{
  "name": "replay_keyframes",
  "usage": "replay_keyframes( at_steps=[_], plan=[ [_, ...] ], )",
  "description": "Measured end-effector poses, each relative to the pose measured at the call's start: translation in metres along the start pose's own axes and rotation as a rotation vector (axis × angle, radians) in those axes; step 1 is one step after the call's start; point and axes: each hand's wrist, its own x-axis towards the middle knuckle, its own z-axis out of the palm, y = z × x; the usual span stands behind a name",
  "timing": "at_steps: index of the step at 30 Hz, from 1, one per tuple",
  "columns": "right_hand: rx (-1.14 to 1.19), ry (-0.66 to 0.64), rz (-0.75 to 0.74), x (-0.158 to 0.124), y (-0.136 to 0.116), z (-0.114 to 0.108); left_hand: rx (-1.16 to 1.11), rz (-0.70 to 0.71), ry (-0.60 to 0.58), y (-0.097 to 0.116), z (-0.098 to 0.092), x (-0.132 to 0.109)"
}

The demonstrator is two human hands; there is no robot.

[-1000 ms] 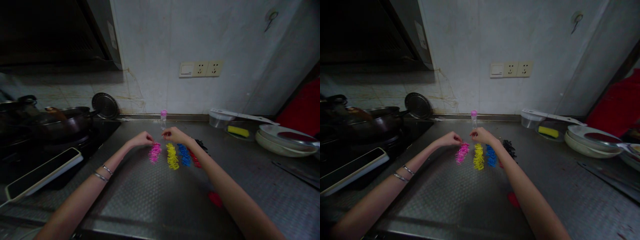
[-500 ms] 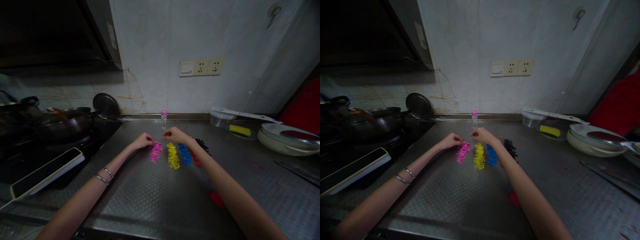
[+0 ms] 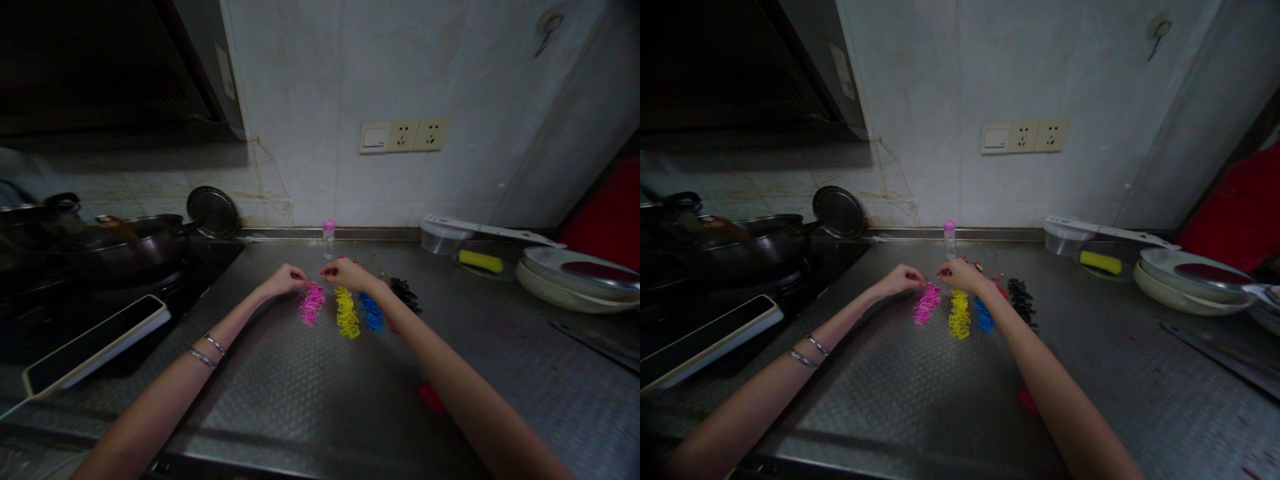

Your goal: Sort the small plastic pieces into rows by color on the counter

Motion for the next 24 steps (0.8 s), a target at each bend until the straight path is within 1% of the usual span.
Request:
replay_keyframes(
  at_steps=[4,9,13,17,21,24],
  plan=[
    [0.011,-0.021,-0.009,0.001,-0.004,0.008,-0.007,0.007,0.014,-0.001,0.001,0.001],
    [0.039,-0.050,-0.048,0.002,-0.009,0.013,0.002,0.032,0.018,0.003,0.001,0.000],
    [0.030,-0.023,-0.050,0.002,-0.010,0.011,-0.005,0.026,0.005,0.006,0.001,-0.001],
    [0.010,0.015,-0.017,0.001,-0.008,0.007,-0.008,0.009,0.007,0.005,-0.002,-0.002],
    [-0.004,0.020,-0.007,0.001,-0.006,0.008,-0.009,-0.012,0.042,0.006,-0.008,-0.004],
    [-0.010,-0.036,-0.024,0.001,-0.007,0.011,-0.017,-0.043,0.087,0.006,-0.012,-0.006]
  ],
)
